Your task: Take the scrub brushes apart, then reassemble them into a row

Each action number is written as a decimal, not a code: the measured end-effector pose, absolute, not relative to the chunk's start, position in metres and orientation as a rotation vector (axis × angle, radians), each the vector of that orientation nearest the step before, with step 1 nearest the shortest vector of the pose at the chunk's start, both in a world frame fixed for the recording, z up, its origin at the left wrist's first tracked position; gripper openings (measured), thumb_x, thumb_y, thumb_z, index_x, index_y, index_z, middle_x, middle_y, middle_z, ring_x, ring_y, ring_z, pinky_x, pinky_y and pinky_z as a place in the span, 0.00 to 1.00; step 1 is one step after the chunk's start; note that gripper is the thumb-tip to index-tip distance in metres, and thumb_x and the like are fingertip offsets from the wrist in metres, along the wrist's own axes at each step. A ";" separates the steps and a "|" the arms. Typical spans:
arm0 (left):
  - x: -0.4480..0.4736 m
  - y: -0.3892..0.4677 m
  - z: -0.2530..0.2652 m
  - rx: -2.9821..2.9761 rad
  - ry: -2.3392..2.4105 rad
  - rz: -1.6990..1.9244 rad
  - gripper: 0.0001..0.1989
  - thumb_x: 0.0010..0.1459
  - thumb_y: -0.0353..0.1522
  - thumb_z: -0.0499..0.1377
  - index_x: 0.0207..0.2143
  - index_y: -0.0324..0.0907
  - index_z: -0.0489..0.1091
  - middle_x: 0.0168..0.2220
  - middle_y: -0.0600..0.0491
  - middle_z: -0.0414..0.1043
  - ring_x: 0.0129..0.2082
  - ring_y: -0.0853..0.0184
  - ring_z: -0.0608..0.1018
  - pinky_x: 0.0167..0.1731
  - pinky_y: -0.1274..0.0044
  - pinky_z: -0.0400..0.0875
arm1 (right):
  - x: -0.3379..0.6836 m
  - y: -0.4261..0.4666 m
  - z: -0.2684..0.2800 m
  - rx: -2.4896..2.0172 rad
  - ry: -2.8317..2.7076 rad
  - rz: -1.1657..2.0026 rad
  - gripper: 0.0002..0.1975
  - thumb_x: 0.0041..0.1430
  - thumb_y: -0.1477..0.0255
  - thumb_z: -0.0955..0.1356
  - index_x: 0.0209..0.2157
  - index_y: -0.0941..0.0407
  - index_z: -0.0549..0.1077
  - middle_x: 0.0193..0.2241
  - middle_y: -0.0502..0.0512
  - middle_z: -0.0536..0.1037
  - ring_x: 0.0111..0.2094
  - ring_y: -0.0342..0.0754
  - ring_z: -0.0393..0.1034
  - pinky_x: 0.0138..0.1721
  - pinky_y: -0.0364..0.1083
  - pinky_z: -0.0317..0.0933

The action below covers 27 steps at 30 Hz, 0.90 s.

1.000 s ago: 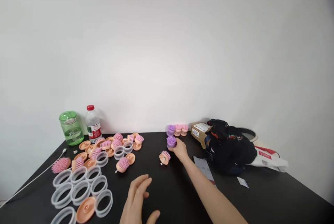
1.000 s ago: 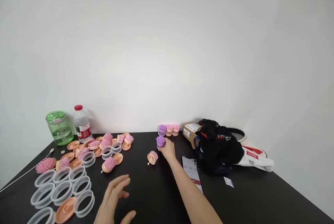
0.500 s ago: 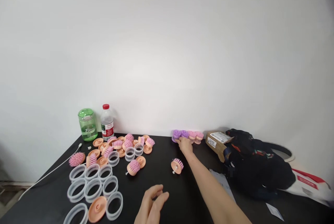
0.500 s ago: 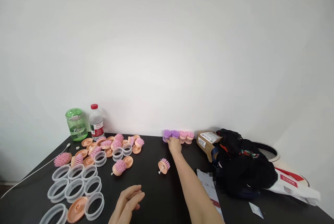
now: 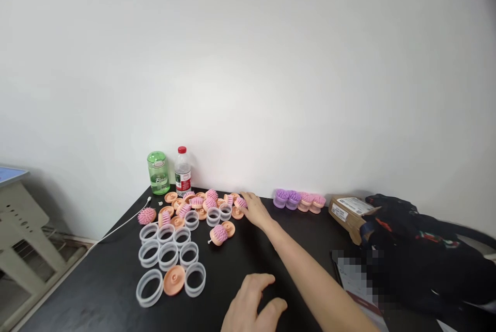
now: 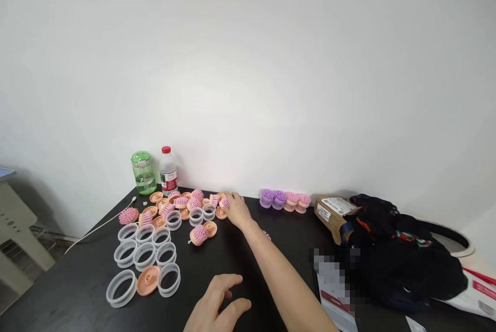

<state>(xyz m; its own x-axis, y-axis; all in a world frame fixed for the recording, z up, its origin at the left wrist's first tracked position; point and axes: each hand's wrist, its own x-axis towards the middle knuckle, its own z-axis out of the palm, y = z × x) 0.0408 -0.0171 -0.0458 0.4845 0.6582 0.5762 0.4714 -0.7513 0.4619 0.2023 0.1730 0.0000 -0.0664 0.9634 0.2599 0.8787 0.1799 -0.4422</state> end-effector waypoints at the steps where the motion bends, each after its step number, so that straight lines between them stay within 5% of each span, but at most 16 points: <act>1: 0.038 -0.012 -0.045 2.535 0.911 1.099 0.25 0.46 0.22 0.65 0.46 0.50 0.69 0.53 0.43 0.69 0.44 0.52 0.77 0.34 0.69 0.78 | 0.195 0.177 -0.002 -1.722 -1.966 0.245 0.16 0.66 0.66 0.67 0.53 0.56 0.69 0.53 0.59 0.72 0.49 0.53 0.71 0.49 0.57 0.68; 8: 0.018 0.012 -0.021 2.627 0.997 1.059 0.30 0.40 0.16 0.59 0.47 0.44 0.66 0.53 0.42 0.67 0.51 0.50 0.71 0.48 0.59 0.72 | 0.194 0.173 -0.011 -1.735 -1.837 0.292 0.16 0.64 0.68 0.69 0.51 0.58 0.70 0.50 0.59 0.74 0.47 0.53 0.72 0.48 0.56 0.68; 13: -0.016 0.035 0.009 2.551 1.725 0.856 0.17 0.55 0.19 0.55 0.46 0.39 0.71 0.47 0.42 0.71 0.45 0.52 0.73 0.44 0.60 0.70 | 0.212 0.126 -0.009 -1.681 -1.653 0.259 0.23 0.52 0.70 0.71 0.51 0.56 0.70 0.48 0.60 0.74 0.51 0.58 0.70 0.54 0.56 0.62; 16: -0.042 0.051 0.019 2.505 1.987 0.511 0.22 0.56 0.15 0.50 0.47 0.38 0.74 0.48 0.41 0.71 0.47 0.51 0.72 0.44 0.63 0.68 | 0.220 0.090 -0.013 -1.613 -1.601 0.310 0.23 0.48 0.69 0.71 0.48 0.52 0.70 0.47 0.56 0.75 0.49 0.57 0.72 0.52 0.56 0.64; 22: -0.067 0.062 0.015 2.548 1.876 0.406 0.29 0.48 0.12 0.54 0.47 0.46 0.76 0.50 0.44 0.72 0.46 0.53 0.73 0.43 0.66 0.68 | 0.228 0.041 -0.030 -1.557 -1.492 0.446 0.24 0.46 0.69 0.72 0.47 0.52 0.71 0.47 0.56 0.78 0.47 0.57 0.75 0.50 0.56 0.68; 27: -0.066 0.069 0.016 2.502 1.873 0.536 0.27 0.50 0.15 0.55 0.51 0.41 0.72 0.51 0.41 0.71 0.49 0.51 0.71 0.48 0.61 0.66 | 0.225 0.015 -0.031 -1.415 -1.290 0.663 0.25 0.44 0.69 0.73 0.48 0.52 0.72 0.48 0.58 0.78 0.48 0.59 0.75 0.49 0.56 0.70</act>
